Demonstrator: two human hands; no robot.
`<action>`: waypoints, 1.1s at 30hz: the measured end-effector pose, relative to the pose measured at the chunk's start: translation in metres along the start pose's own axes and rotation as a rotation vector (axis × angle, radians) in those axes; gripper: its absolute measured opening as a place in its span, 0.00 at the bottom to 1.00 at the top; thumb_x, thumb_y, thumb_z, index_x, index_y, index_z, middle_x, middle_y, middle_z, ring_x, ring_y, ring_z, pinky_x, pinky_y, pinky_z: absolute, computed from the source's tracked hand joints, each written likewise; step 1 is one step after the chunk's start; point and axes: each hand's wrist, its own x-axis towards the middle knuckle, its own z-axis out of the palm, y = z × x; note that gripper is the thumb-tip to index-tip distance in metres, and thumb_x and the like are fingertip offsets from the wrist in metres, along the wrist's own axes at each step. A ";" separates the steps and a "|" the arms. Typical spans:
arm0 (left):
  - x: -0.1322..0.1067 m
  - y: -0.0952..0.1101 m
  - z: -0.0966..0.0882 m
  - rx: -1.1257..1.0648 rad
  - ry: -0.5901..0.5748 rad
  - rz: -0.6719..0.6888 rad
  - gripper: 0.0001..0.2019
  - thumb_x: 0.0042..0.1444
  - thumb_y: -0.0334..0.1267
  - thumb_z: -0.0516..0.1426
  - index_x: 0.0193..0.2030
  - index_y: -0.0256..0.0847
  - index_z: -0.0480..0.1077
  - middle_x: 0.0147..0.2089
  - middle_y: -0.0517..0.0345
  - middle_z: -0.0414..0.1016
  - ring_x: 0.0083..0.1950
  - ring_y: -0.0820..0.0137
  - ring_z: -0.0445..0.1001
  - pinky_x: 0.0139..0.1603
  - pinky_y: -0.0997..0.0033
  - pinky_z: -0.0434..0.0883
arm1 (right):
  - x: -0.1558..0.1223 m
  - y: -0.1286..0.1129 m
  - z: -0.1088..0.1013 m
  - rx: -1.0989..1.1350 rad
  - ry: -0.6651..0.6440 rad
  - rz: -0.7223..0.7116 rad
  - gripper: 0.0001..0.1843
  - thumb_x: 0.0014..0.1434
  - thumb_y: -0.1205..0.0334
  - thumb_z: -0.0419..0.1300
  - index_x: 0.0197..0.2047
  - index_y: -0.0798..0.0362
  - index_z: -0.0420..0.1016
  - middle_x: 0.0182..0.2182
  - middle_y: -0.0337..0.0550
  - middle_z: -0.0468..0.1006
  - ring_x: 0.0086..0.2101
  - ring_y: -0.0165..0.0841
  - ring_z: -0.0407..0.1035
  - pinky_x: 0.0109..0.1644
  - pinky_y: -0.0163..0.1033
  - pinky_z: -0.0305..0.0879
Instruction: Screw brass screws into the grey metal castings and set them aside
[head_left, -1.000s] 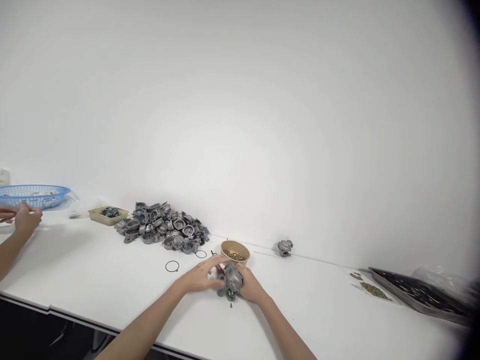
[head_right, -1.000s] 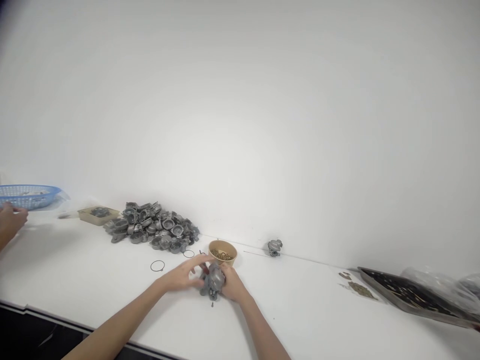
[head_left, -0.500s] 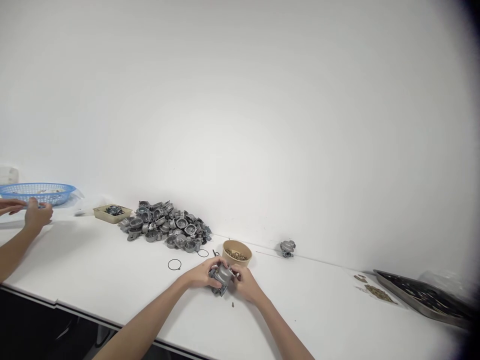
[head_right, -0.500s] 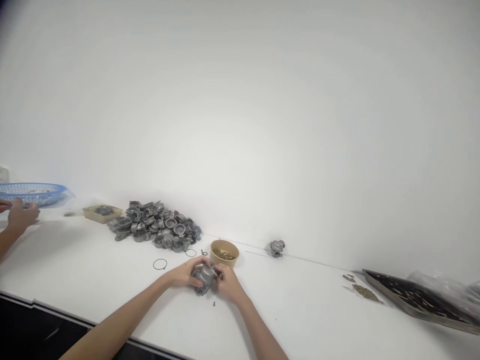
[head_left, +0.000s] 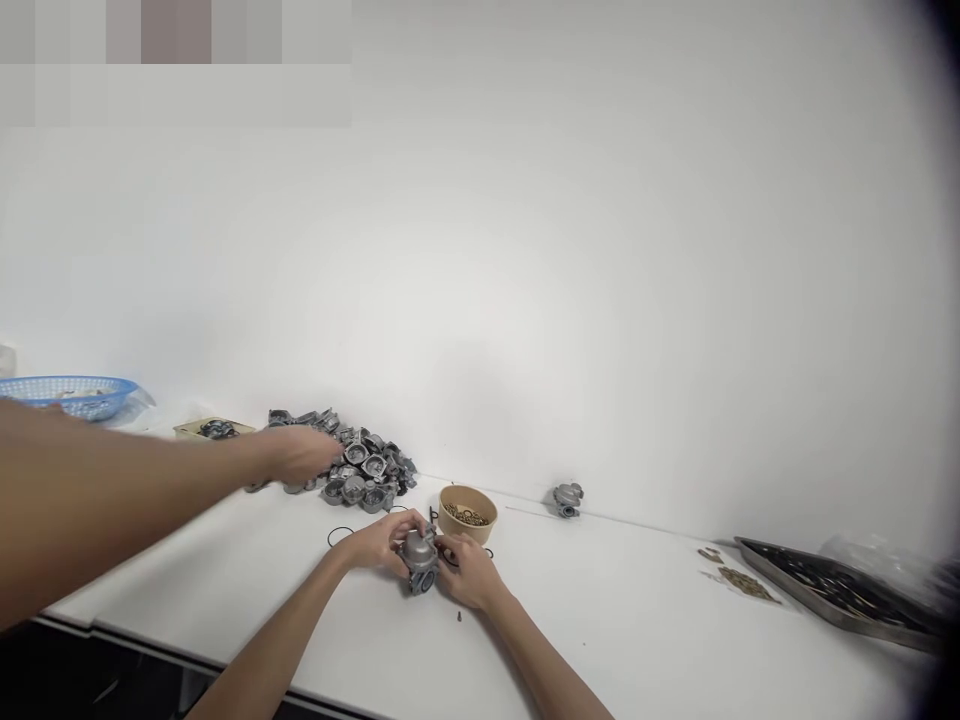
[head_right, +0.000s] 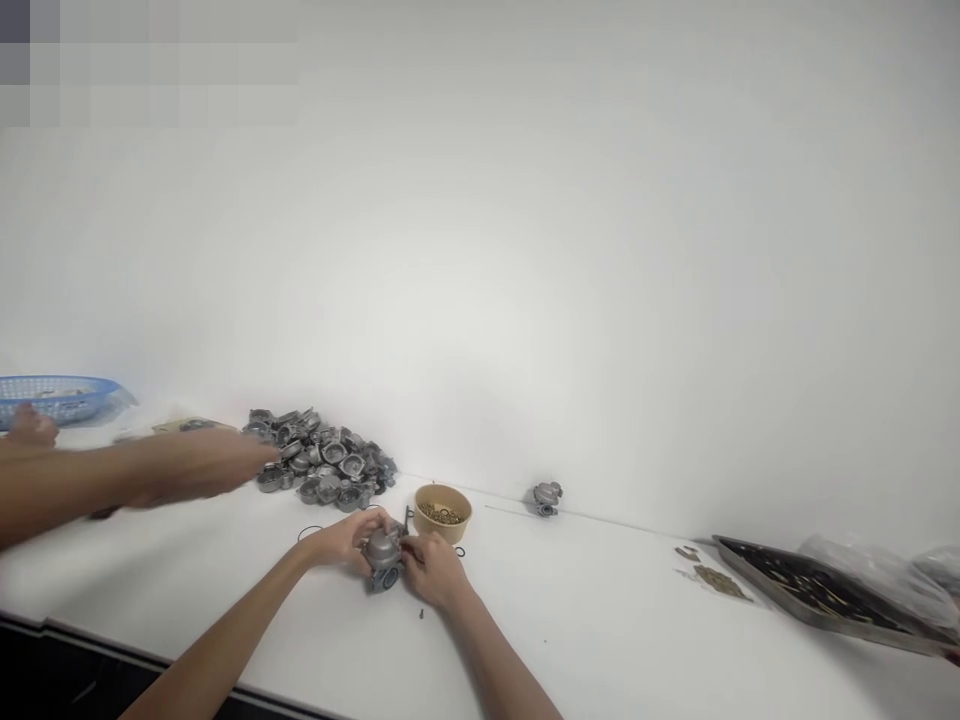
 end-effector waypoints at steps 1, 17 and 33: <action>0.000 0.001 0.001 -0.008 -0.010 0.006 0.32 0.35 0.31 0.70 0.49 0.43 0.65 0.51 0.53 0.72 0.55 0.58 0.71 0.53 0.61 0.68 | 0.000 -0.001 0.001 -0.010 0.022 0.022 0.12 0.60 0.62 0.55 0.44 0.49 0.76 0.35 0.43 0.78 0.37 0.37 0.70 0.41 0.37 0.60; -0.005 0.002 -0.004 0.070 0.009 0.047 0.23 0.42 0.25 0.58 0.47 0.43 0.74 0.55 0.51 0.74 0.56 0.56 0.71 0.56 0.55 0.69 | 0.025 0.022 -0.075 0.413 0.694 0.341 0.16 0.59 0.57 0.55 0.47 0.55 0.74 0.37 0.46 0.80 0.30 0.37 0.77 0.32 0.38 0.74; -0.005 0.013 0.006 0.167 0.058 0.015 0.20 0.45 0.35 0.66 0.47 0.42 0.73 0.47 0.52 0.75 0.48 0.63 0.74 0.55 0.61 0.69 | 0.029 -0.028 -0.068 0.676 0.776 0.134 0.19 0.60 0.54 0.60 0.51 0.56 0.73 0.35 0.45 0.78 0.29 0.34 0.76 0.35 0.40 0.78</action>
